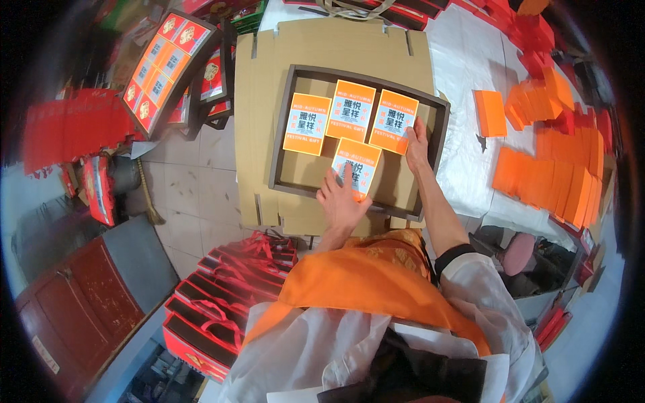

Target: The person assembles gift boxes by placing small orange and red packets into a cardboard tray. They arrange the packets in a grid pattern, then cover the tray with a cardboard lid and secure it with a black strap. The process is repeated for multiple boxes in a warehouse setting.

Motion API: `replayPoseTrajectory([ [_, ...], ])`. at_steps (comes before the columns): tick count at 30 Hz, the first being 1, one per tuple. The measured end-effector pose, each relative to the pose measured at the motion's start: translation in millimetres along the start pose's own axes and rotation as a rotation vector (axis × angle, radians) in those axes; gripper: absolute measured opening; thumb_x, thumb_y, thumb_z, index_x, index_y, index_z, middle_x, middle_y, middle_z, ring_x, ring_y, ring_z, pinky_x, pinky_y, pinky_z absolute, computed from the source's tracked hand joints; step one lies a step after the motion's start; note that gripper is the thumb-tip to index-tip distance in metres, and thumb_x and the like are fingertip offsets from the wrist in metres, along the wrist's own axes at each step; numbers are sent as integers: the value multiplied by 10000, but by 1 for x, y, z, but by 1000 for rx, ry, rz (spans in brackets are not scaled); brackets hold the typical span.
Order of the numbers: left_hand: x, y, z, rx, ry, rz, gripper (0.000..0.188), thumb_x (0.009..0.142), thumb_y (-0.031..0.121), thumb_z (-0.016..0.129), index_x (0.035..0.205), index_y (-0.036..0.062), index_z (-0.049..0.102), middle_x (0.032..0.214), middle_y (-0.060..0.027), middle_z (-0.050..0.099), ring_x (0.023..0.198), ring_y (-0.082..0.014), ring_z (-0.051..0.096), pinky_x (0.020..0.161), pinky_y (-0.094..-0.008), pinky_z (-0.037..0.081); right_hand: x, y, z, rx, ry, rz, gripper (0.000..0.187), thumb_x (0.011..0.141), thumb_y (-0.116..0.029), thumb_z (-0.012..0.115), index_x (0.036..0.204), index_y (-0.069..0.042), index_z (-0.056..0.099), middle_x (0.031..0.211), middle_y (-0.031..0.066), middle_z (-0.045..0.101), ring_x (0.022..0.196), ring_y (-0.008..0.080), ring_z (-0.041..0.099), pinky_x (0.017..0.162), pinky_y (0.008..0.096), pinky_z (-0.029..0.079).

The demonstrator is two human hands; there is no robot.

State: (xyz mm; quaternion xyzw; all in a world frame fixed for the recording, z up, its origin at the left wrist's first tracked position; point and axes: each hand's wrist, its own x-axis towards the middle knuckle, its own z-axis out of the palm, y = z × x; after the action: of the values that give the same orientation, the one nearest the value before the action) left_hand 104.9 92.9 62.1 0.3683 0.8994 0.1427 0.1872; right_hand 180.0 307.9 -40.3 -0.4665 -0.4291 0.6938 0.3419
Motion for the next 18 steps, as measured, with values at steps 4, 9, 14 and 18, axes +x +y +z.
replayPoseTrajectory([
  [4,11,10,17,-2,10,-12,856,641,470,685,1334,124,321,1339,-221,233,1081,-380,355,848,-495,288,7,-9,1,-139,-210,21,541,882,-108,466,1347,16,219,1312,152,369,1185,219,379,991,310,302],
  [9,15,26,9,-5,-94,-13,836,667,415,700,1332,104,300,1348,-223,223,1039,-379,392,792,-490,338,-28,5,-10,-229,16,94,558,880,-209,522,1325,-4,254,1231,129,422,1104,194,415,932,324,350],
  [14,4,22,34,-391,-122,-66,671,745,254,641,1281,10,320,1186,-223,432,961,-389,450,810,-470,376,-110,-12,2,-367,-104,417,578,874,-245,549,1336,-41,268,1167,108,471,983,176,493,827,289,429],
  [18,2,14,31,-560,-173,-37,581,767,210,612,1252,7,366,1113,-203,498,1002,-391,441,864,-465,362,-128,-8,-6,-197,-30,335,561,872,-177,549,1331,-21,267,1220,115,442,1049,172,470,852,282,421],
])
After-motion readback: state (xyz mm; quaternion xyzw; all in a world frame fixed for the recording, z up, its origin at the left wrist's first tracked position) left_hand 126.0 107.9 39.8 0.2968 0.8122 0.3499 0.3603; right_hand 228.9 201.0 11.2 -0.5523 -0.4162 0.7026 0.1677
